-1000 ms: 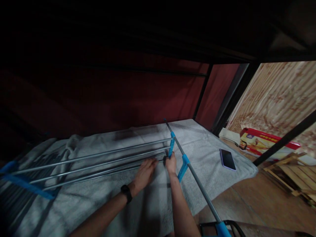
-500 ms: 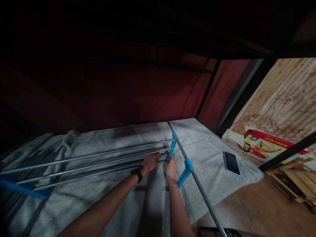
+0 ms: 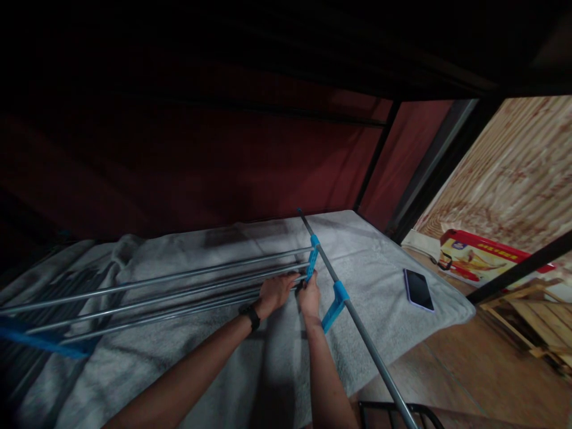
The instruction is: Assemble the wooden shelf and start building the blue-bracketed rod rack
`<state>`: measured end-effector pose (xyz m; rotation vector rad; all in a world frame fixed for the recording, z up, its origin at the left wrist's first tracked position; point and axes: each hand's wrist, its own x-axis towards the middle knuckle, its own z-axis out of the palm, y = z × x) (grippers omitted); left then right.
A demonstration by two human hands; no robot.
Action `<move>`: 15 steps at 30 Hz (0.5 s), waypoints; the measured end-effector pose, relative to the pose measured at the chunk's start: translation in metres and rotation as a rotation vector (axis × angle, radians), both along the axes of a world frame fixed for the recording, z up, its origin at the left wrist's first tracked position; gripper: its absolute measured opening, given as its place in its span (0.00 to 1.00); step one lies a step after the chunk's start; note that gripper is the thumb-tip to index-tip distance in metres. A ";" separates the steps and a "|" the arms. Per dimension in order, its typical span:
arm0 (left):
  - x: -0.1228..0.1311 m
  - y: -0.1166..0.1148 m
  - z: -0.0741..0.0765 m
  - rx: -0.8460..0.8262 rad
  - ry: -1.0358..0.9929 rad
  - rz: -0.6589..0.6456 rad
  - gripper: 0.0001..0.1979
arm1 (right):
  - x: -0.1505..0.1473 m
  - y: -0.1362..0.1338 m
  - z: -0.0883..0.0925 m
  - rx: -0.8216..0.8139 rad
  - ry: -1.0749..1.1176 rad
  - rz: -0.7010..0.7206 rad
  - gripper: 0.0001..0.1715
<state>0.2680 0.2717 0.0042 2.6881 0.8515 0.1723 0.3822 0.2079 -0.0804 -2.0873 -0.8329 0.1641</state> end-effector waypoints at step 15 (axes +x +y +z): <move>0.003 -0.002 0.005 -0.048 0.052 0.032 0.20 | 0.002 0.000 0.004 0.008 0.061 -0.018 0.30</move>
